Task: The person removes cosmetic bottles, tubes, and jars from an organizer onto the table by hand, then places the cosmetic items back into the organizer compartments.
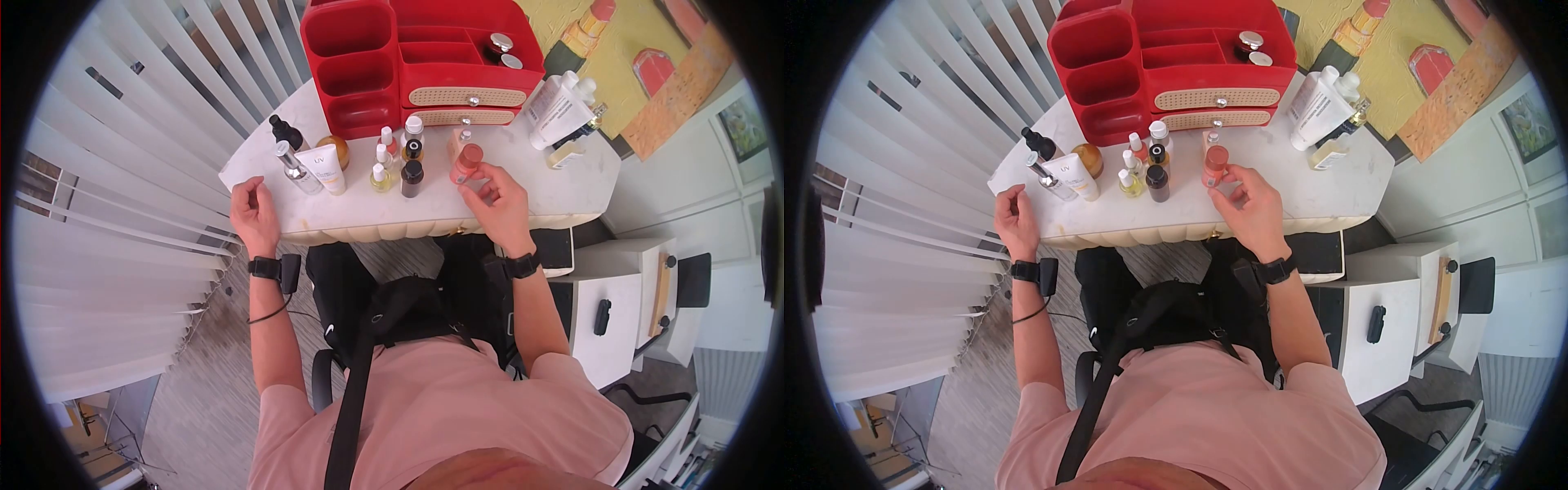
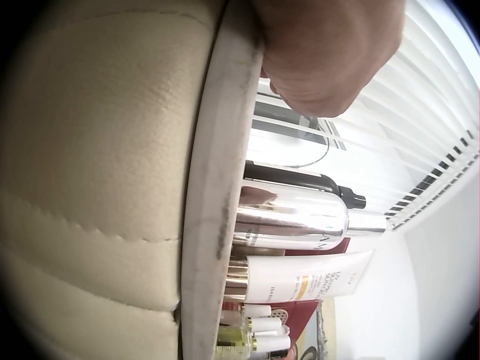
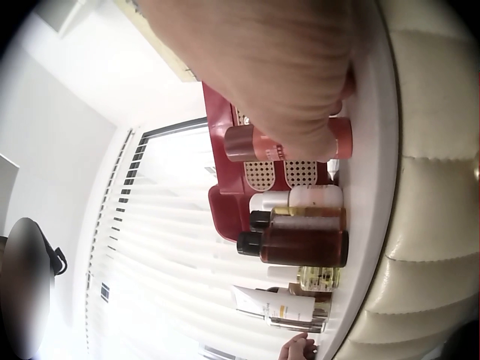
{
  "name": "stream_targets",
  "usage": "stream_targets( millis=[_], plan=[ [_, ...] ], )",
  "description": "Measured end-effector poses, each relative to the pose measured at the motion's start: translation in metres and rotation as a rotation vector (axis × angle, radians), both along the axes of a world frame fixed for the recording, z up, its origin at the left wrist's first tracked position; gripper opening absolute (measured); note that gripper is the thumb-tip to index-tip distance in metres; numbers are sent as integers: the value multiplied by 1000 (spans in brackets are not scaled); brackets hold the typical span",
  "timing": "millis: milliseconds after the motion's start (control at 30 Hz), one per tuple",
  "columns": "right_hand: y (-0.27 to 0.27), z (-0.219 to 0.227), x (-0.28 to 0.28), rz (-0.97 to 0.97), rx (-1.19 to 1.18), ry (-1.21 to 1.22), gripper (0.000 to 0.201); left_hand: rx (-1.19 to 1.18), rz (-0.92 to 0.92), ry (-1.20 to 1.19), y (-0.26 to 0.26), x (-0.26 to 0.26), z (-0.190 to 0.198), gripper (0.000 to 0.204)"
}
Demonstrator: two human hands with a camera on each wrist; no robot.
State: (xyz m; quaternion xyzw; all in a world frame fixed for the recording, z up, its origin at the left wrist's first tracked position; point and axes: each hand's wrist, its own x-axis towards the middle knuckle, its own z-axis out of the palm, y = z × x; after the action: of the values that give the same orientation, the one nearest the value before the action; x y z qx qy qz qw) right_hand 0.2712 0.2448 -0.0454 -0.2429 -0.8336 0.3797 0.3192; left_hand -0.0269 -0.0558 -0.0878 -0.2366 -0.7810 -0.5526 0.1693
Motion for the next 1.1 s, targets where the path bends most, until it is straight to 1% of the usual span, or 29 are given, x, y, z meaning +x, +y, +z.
stream_targets(
  millis=[1100],
  plan=[
    [3,-11,2,7,12,65,34,-19,19,13,1,0,0,12]
  ],
)
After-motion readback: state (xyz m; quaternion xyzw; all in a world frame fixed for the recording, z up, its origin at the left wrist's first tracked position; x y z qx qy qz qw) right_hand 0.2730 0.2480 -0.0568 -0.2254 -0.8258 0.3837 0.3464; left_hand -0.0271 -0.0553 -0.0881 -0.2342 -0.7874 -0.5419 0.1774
